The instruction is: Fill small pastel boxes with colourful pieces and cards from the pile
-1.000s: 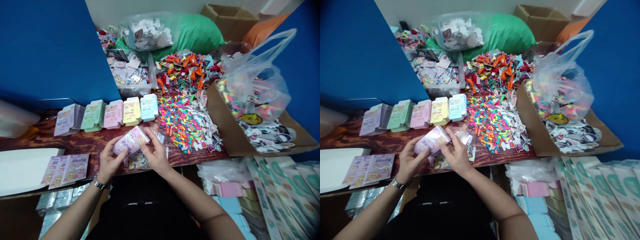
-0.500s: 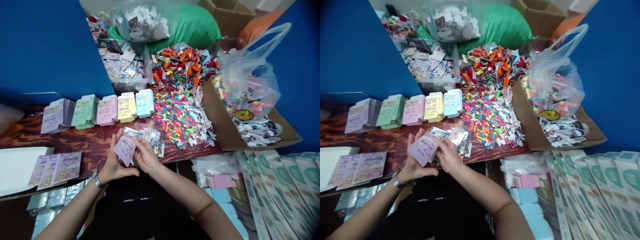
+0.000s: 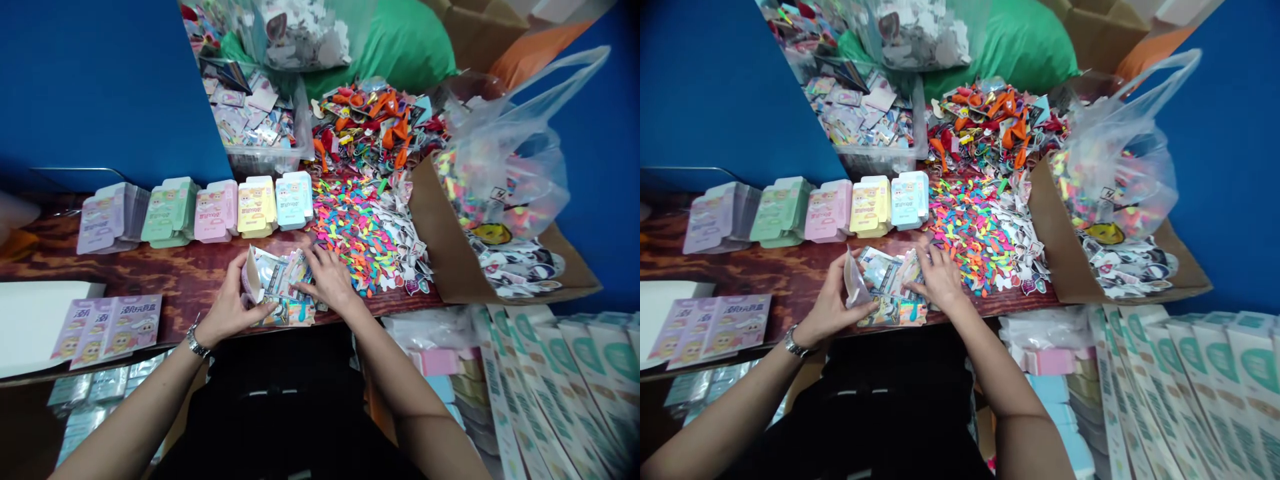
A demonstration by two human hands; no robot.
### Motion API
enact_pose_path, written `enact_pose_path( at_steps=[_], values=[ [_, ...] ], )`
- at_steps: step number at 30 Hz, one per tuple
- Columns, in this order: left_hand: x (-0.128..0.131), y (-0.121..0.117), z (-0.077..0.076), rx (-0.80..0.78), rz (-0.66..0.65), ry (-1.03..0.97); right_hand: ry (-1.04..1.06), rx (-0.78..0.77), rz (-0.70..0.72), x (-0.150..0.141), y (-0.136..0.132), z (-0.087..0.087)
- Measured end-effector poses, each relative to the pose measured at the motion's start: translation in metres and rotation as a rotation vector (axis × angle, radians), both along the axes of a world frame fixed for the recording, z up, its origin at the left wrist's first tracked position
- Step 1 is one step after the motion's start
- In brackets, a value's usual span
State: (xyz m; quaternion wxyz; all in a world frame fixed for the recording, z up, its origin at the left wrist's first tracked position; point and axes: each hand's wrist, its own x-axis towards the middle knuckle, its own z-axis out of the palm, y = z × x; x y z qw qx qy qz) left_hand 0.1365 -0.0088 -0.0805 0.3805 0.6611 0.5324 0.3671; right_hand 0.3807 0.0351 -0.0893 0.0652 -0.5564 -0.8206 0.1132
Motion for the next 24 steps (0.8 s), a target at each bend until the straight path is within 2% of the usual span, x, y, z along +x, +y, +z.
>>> enact_pose_path(
  at_steps=[3,5,9,12,14,17,19,21,24],
  values=[
    [-0.002,-0.001,0.0,-0.059,-0.041,-0.005,-0.036,0.05,0.068,-0.005,-0.001,-0.001],
    [-0.002,-0.002,-0.002,-0.062,-0.022,-0.015,-0.045,0.068,0.125,-0.009,-0.003,-0.001],
    [0.001,-0.001,-0.009,-0.008,0.081,0.016,-0.058,-0.006,0.21,-0.014,-0.001,-0.004],
    [0.004,0.002,-0.01,0.059,0.158,0.092,-0.023,0.028,0.177,-0.008,0.002,0.001],
    [0.006,0.003,-0.009,0.109,0.198,0.143,0.132,0.146,0.083,-0.002,0.004,0.013],
    [0.007,0.006,-0.01,0.156,0.223,0.2,0.619,0.321,-0.107,0.001,0.0,0.035],
    [0.009,0.008,-0.012,0.172,0.215,0.227,0.913,0.345,-0.173,-0.004,-0.005,0.045],
    [0.012,0.008,-0.014,0.183,0.192,0.237,1.016,0.351,-0.161,-0.015,-0.01,0.048],
    [0.017,0.007,-0.015,0.2,0.148,0.244,0.92,0.387,-0.086,-0.033,-0.016,0.042]
  ],
)
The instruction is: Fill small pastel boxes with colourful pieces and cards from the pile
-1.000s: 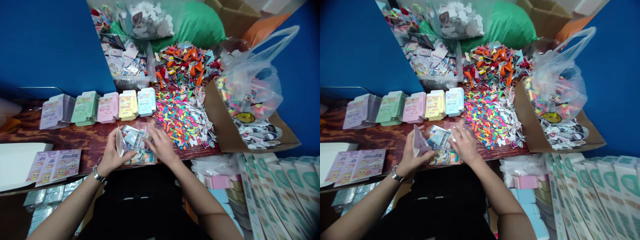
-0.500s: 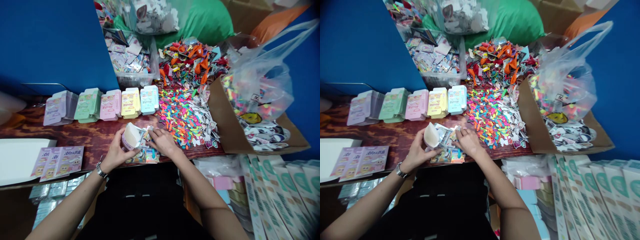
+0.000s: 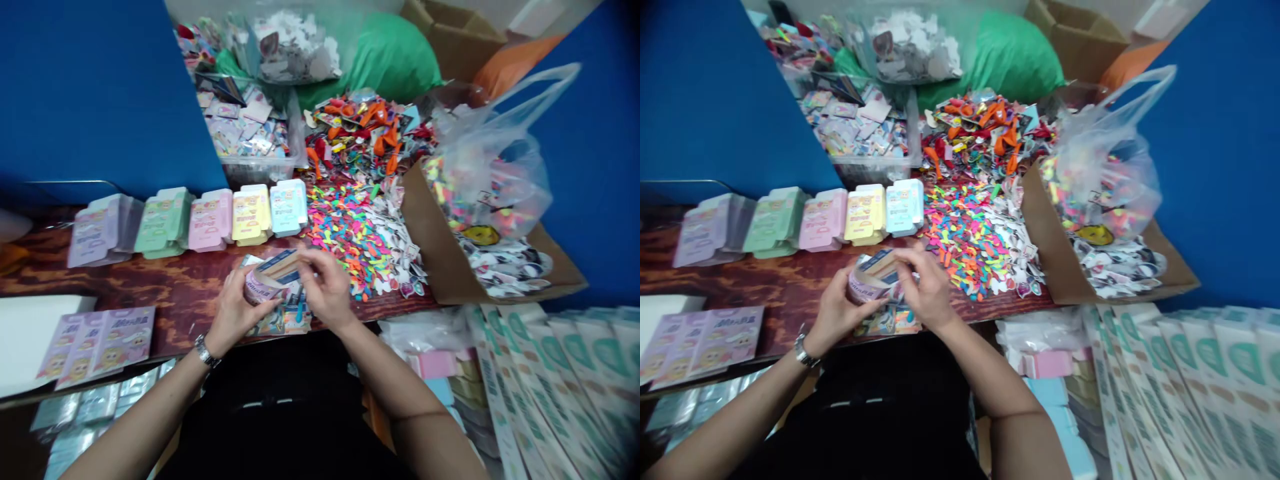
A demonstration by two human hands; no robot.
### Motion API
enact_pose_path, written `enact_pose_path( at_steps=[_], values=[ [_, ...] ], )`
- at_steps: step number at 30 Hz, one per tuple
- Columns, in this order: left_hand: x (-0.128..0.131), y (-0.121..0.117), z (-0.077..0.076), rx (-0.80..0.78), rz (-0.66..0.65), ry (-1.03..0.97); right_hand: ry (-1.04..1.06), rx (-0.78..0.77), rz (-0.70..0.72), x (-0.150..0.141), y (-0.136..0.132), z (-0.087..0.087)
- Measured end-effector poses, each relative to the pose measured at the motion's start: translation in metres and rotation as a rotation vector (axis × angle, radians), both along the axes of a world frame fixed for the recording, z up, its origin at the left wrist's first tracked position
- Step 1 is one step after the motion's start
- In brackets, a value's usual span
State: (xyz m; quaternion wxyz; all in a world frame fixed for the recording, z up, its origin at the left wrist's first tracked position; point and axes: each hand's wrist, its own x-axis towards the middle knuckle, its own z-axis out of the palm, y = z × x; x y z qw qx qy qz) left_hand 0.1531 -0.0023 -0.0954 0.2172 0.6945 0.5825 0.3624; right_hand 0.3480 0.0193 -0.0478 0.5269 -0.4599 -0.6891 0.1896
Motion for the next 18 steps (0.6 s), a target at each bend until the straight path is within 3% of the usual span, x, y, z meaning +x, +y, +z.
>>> enact_pose_path(
  at_steps=[5,8,10,12,16,18],
  values=[
    [0.006,0.001,0.0,0.035,-0.028,0.072,-0.32,0.077,0.079,-0.012,-0.005,-0.013],
    [0.009,0.004,0.001,0.002,-0.036,0.069,-0.386,0.073,0.107,0.011,-0.006,-0.016],
    [0.009,0.006,0.001,-0.027,-0.018,0.069,-0.38,0.039,0.018,0.048,-0.006,-0.017],
    [0.009,0.006,0.001,-0.051,-0.015,0.074,-0.416,-0.047,-0.177,0.097,-0.004,-0.02],
    [0.011,0.006,0.002,-0.087,-0.029,0.074,-0.779,-0.428,-0.6,0.192,0.003,-0.03],
    [0.016,0.005,0.002,-0.089,-0.052,0.066,-0.883,-0.51,-0.631,0.217,0.006,-0.036]
  ],
)
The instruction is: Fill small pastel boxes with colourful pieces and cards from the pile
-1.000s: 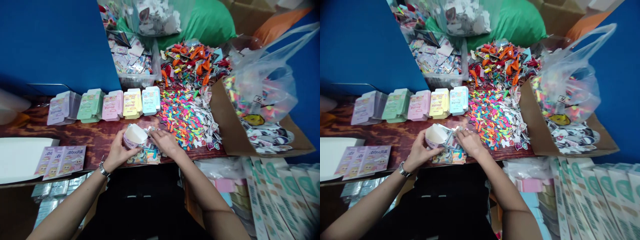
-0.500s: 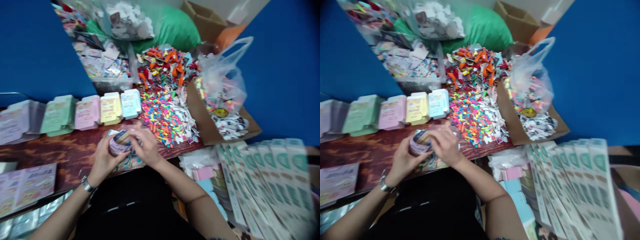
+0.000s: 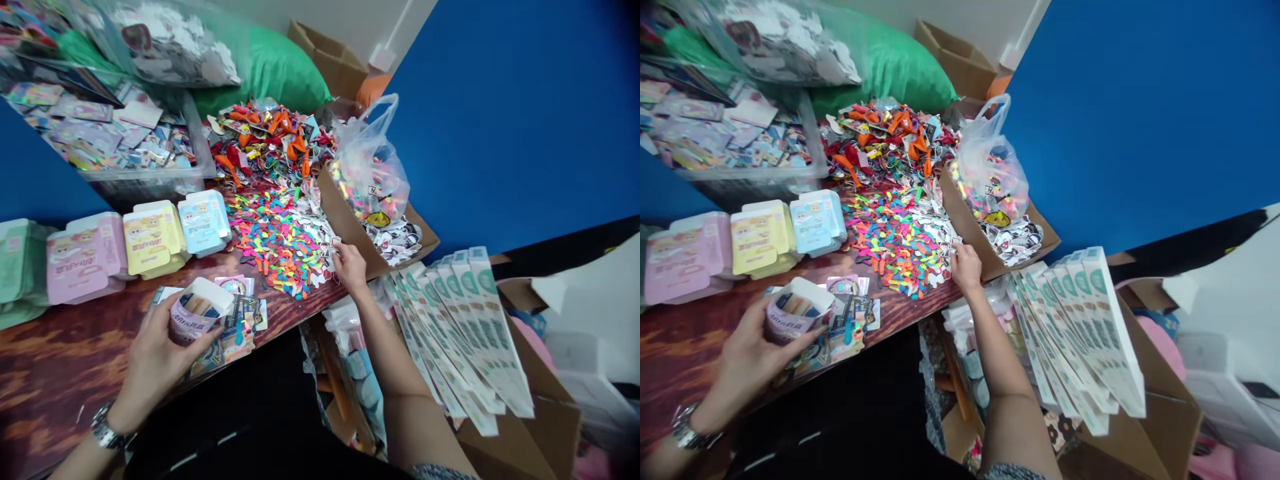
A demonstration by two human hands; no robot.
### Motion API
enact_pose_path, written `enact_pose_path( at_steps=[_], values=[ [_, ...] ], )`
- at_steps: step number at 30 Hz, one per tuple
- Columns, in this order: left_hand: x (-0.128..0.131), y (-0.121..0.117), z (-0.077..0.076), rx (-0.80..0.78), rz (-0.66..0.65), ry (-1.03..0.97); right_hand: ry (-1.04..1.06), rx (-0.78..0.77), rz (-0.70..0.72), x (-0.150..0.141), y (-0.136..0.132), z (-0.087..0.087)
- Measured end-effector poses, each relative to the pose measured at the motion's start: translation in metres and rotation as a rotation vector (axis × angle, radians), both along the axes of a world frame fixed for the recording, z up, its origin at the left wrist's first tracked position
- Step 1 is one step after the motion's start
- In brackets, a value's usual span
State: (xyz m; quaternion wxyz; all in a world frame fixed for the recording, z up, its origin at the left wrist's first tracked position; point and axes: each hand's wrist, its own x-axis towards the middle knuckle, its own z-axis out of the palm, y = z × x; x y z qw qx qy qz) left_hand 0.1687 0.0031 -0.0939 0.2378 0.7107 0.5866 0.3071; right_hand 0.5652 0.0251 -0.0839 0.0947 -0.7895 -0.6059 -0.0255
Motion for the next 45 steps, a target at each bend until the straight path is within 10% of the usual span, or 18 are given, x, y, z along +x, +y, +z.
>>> enact_pose_path(
  at_steps=[9,14,27,39,45],
  values=[
    [0.007,-0.003,-0.007,0.052,-0.066,-0.032,-0.079,-0.052,0.085,-0.012,0.019,-0.003],
    [0.009,-0.004,-0.009,0.039,-0.087,-0.033,0.039,-0.044,0.378,-0.037,0.023,0.001],
    [0.021,-0.003,-0.001,0.059,-0.151,-0.009,0.023,-0.269,0.236,-0.08,0.054,-0.003],
    [0.052,0.031,0.01,0.146,-0.163,0.089,0.439,0.025,0.619,-0.111,0.034,0.066],
    [0.057,0.029,0.005,0.172,-0.174,0.14,0.262,-0.074,0.762,-0.155,0.026,0.057]
  ],
)
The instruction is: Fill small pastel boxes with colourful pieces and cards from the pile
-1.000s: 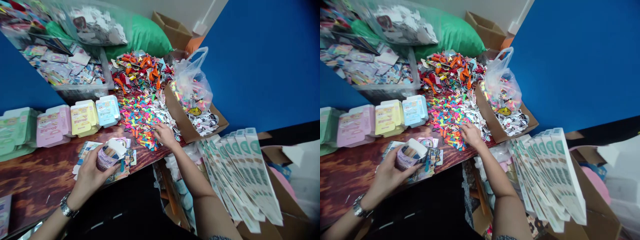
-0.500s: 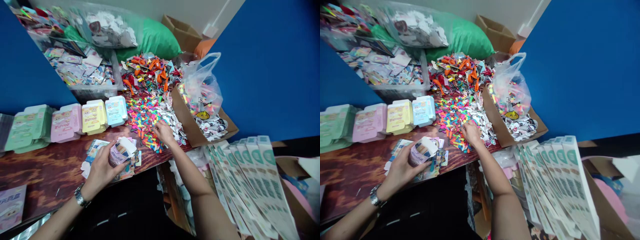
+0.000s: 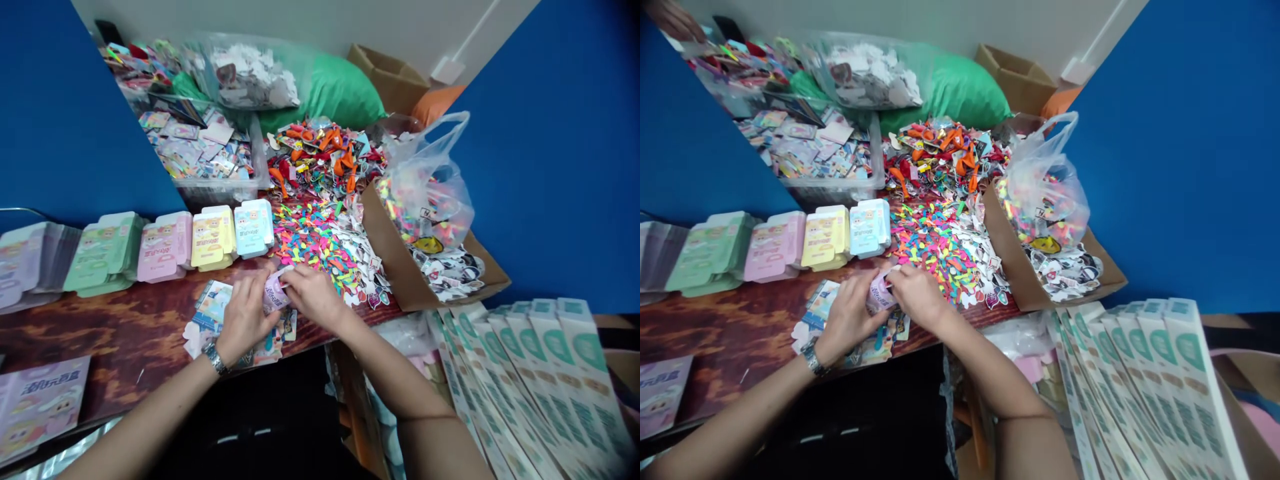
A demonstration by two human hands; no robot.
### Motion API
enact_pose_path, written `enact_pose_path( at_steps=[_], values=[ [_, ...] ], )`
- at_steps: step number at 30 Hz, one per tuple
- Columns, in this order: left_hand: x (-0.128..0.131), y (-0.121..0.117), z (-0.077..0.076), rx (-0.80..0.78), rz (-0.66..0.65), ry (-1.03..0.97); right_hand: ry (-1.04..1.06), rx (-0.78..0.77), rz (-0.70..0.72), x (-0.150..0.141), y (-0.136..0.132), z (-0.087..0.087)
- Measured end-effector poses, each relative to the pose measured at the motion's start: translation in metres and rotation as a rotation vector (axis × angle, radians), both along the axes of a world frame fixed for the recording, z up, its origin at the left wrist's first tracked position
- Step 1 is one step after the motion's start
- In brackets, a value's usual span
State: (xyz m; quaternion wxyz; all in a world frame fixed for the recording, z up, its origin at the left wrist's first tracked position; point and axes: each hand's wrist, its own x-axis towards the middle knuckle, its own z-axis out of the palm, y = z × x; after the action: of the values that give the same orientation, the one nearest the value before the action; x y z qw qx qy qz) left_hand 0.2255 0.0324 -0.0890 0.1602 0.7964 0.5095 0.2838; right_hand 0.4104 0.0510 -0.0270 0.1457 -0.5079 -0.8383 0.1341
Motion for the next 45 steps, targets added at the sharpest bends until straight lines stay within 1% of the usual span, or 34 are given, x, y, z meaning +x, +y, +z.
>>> enact_pose_path(
  at_steps=[2,4,6,7,10,11,12,14,15,16,17,18,19,20,21,22,23,25,26,27,29,32,36,37,38,41,42,43,45],
  values=[
    [-0.002,0.0,-0.001,0.026,0.009,0.019,0.044,0.003,-0.017,-0.005,0.002,-0.005],
    [-0.003,0.002,-0.001,0.054,0.025,0.031,0.139,-0.008,0.013,-0.006,0.005,-0.006],
    [-0.004,0.004,-0.001,0.074,0.039,0.032,0.18,-0.02,0.048,-0.006,0.008,-0.007],
    [-0.004,0.006,0.0,0.078,0.041,0.033,0.185,-0.019,0.043,-0.006,0.009,-0.007],
    [-0.003,0.012,0.0,0.08,0.04,0.044,0.226,0.011,-0.029,-0.007,0.011,-0.01],
    [-0.004,0.014,0.0,0.078,0.045,0.048,0.248,0.015,-0.014,-0.007,0.011,-0.01],
    [-0.005,0.017,-0.001,0.072,0.051,0.047,0.27,0.015,0.033,-0.006,0.011,-0.01],
    [-0.008,0.023,-0.004,0.047,0.062,0.024,0.311,0.007,0.17,-0.002,0.014,-0.008],
    [-0.009,0.026,-0.005,0.027,0.063,0.001,0.339,-0.001,0.219,0.001,0.018,-0.006],
    [-0.01,0.029,-0.007,0.003,0.062,-0.027,0.373,-0.011,0.236,0.006,0.025,-0.003],
    [-0.011,0.031,-0.008,-0.026,0.057,-0.057,0.408,-0.016,0.215,0.011,0.035,-0.002],
    [-0.011,0.032,-0.008,-0.057,0.059,-0.085,0.424,-0.016,0.163,0.018,0.049,-0.001],
    [-0.01,0.033,-0.008,-0.089,0.065,-0.114,0.407,-0.012,0.083,0.024,0.067,-0.002],
    [-0.008,0.033,-0.007,-0.118,0.07,-0.143,0.348,0.001,-0.012,0.031,0.087,-0.004],
    [-0.006,0.033,-0.005,-0.146,0.07,-0.169,0.241,0.007,-0.104,0.038,0.11,-0.009],
    [-0.004,0.032,-0.004,-0.174,0.063,-0.19,0.078,0.01,-0.215,0.044,0.133,-0.015],
    [-0.002,0.031,-0.002,-0.201,0.05,-0.206,-0.111,-0.017,-0.273,0.049,0.155,-0.022],
    [-0.001,0.028,0.001,-0.246,0.018,-0.225,-0.217,-0.053,-0.296,0.056,0.194,-0.037],
    [-0.002,0.028,0.002,-0.263,0.012,-0.231,-0.251,-0.077,-0.288,0.058,0.208,-0.044],
    [-0.003,0.027,0.003,-0.274,0.014,-0.236,-0.263,-0.096,-0.276,0.059,0.219,-0.049],
    [-0.006,0.026,0.003,-0.278,0.022,-0.242,-0.289,-0.128,-0.257,0.059,0.231,-0.054],
    [-0.009,0.027,0.002,-0.286,0.01,-0.236,-0.271,-0.134,-0.249,0.059,0.233,-0.047],
    [-0.007,0.027,-0.001,-0.263,-0.004,-0.216,-0.189,-0.133,-0.259,0.064,0.217,-0.025],
    [-0.006,0.027,-0.001,-0.249,-0.007,-0.206,-0.123,-0.161,-0.255,0.066,0.209,-0.02],
    [-0.005,0.027,-0.002,-0.232,-0.007,-0.197,-0.014,-0.207,-0.245,0.068,0.2,-0.015],
    [-0.005,0.028,-0.001,-0.185,0.023,-0.161,0.474,-0.393,-0.169,0.069,0.163,-0.001],
    [-0.006,0.028,0.0,-0.167,0.042,-0.147,0.608,-0.448,-0.134,0.067,0.149,0.005],
    [-0.007,0.029,0.001,-0.145,0.062,-0.134,0.688,-0.493,-0.099,0.064,0.135,0.01],
    [-0.009,0.03,0.002,-0.099,0.093,-0.108,0.736,-0.568,-0.04,0.055,0.107,0.022]
  ],
)
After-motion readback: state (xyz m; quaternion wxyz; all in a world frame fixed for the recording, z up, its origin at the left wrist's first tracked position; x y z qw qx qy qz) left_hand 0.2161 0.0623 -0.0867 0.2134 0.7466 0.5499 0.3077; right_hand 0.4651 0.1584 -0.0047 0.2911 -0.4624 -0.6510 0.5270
